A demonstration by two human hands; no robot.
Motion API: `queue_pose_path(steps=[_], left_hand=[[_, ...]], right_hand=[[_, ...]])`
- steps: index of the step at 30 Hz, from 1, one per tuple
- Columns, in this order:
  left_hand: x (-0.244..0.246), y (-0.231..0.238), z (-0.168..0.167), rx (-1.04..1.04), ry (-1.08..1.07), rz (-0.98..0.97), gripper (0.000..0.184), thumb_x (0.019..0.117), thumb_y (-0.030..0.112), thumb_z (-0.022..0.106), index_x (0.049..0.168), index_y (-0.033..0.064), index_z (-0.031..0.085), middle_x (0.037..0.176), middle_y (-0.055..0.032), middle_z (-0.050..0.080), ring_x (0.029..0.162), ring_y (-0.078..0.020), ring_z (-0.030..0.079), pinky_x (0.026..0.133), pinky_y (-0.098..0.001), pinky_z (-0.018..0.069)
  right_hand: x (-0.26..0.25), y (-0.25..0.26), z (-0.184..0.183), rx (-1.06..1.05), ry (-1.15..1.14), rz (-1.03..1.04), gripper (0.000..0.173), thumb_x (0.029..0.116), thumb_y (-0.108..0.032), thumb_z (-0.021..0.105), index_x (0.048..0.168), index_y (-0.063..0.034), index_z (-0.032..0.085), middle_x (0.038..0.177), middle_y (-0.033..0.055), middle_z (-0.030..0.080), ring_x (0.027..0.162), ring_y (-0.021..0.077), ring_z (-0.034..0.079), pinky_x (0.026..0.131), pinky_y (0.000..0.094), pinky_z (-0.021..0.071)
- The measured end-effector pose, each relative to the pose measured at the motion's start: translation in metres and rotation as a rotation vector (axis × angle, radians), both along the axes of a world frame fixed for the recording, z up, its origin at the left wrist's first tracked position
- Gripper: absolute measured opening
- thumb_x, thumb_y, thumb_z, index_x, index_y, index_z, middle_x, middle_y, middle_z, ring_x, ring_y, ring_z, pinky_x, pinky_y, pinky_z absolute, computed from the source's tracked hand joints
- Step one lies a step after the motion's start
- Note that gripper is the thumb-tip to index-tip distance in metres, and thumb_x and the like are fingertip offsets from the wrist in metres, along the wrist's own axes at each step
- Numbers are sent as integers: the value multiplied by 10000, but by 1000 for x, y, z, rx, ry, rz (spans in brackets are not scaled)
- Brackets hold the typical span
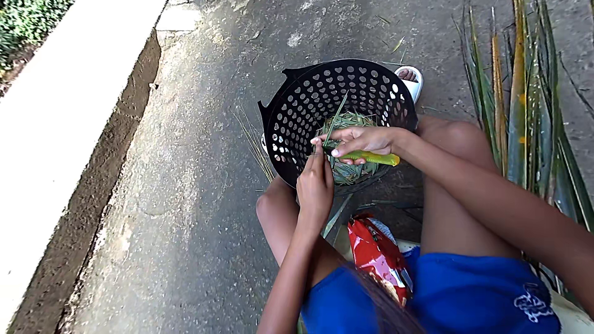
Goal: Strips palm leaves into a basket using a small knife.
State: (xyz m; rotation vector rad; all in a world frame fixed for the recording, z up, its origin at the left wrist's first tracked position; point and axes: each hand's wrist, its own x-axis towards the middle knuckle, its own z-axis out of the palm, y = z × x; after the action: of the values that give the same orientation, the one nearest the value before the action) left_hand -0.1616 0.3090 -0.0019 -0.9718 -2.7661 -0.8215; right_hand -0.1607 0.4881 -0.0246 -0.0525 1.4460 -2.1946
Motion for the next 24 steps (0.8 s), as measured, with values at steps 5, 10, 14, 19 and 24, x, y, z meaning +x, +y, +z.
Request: queue_pose_path(steps=[5, 10, 14, 19, 24], left_hand=[[-1, -1, 1, -4, -33, 3, 307, 956, -70, 507, 1203, -152, 669, 835, -231, 698, 636, -279, 641, 628, -385, 534], [0, 0, 2, -42, -45, 11, 362, 954, -73, 519, 1295, -138, 624, 889, -247, 711, 657, -307, 661, 647, -411, 545], [1, 1, 2, -71, -35, 6, 375, 948, -84, 524, 1307, -138, 614, 938, -265, 708, 685, -334, 674, 653, -435, 551], [2, 2, 3, -89, -33, 8, 383, 949, -89, 526, 1321, -129, 609, 957, -266, 704, 693, -346, 677, 662, -446, 554], [2, 3, 5, -98, -42, 9, 389, 956, -89, 517, 1334, -123, 601, 941, -257, 699, 686, -333, 668, 657, -434, 550]], right_hand=[[-4, 6, 2, 26, 42, 30, 449, 1012, 38, 434, 1458, -20, 437, 691, -42, 563, 477, -26, 474, 451, 104, 388], [-6, 12, 7, 107, 49, -11, 400, 1019, 38, 456, 1416, 16, 493, 619, -48, 535, 462, -20, 459, 457, 113, 380], [-7, 14, 11, 139, 36, -18, 393, 1020, 50, 464, 1410, 24, 499, 621, -40, 546, 466, -22, 461, 464, 114, 376], [-8, 15, 18, 192, 3, -24, 376, 1026, 49, 481, 1399, 20, 515, 633, -20, 550, 472, -5, 466, 469, 124, 379], [-9, 15, 20, 226, -7, -34, 376, 1024, 49, 500, 1398, 21, 524, 626, -11, 550, 466, 2, 467, 470, 126, 379]])
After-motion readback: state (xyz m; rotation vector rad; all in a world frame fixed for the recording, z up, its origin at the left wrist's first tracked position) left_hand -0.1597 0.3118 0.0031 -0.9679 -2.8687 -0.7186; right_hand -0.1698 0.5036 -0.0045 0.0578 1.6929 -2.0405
